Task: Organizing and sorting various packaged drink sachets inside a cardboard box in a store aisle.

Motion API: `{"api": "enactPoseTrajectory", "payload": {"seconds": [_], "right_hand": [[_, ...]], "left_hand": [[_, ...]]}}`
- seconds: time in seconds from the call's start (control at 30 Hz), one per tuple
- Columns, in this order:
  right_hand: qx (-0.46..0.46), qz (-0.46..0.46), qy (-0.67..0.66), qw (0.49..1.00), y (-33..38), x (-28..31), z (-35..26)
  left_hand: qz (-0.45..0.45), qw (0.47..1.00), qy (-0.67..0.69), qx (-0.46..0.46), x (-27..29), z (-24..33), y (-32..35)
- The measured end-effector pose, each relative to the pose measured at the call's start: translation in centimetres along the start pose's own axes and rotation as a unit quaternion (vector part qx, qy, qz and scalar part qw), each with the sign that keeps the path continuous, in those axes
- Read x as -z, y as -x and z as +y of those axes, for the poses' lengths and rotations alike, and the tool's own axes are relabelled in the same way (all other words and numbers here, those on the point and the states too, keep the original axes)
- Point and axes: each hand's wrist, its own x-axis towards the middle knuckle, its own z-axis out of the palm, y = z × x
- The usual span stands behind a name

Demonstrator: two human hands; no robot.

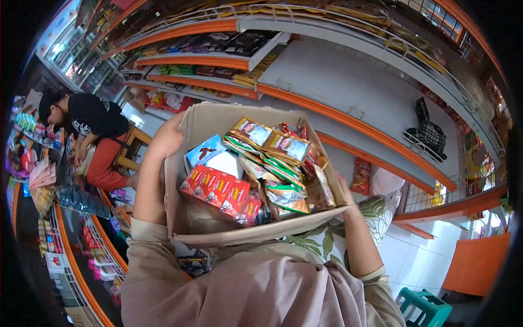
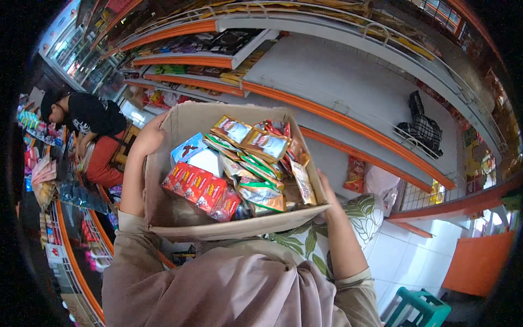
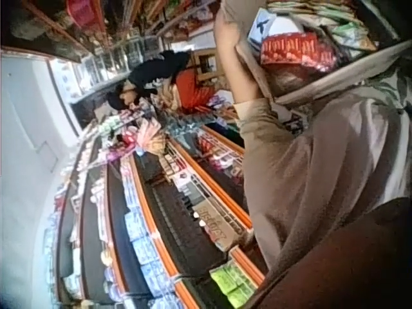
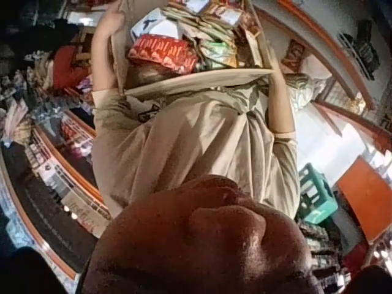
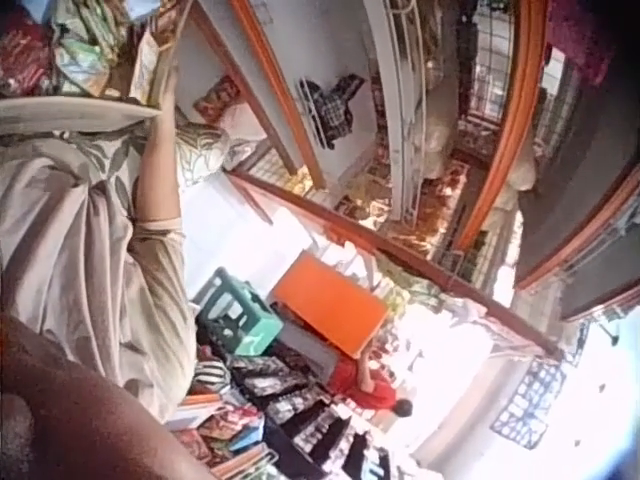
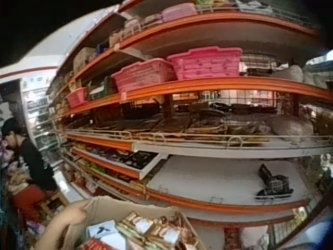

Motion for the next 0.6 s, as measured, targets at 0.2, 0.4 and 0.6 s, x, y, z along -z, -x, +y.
{"api": "enactPoseTrajectory", "payload": {"seconds": [0.2, 0.4, 0.6], "right_hand": [[-0.001, 0.01, -0.027, 1.0, 2.6, -0.8, 2.8], [0.022, 0.079, 0.122, 0.989, 5.6, 0.5, 0.0], [0.051, 0.092, 0.178, 0.978, 7.4, 1.5, 0.9]], "left_hand": [[-0.001, 0.999, -0.031, 0.006, -2.5, -1.4, -3.3], [-0.014, 0.999, 0.047, -0.017, -5.5, 2.1, -6.8], [-0.024, 0.995, 0.096, 0.009, -8.4, 0.7, -8.7]]}}
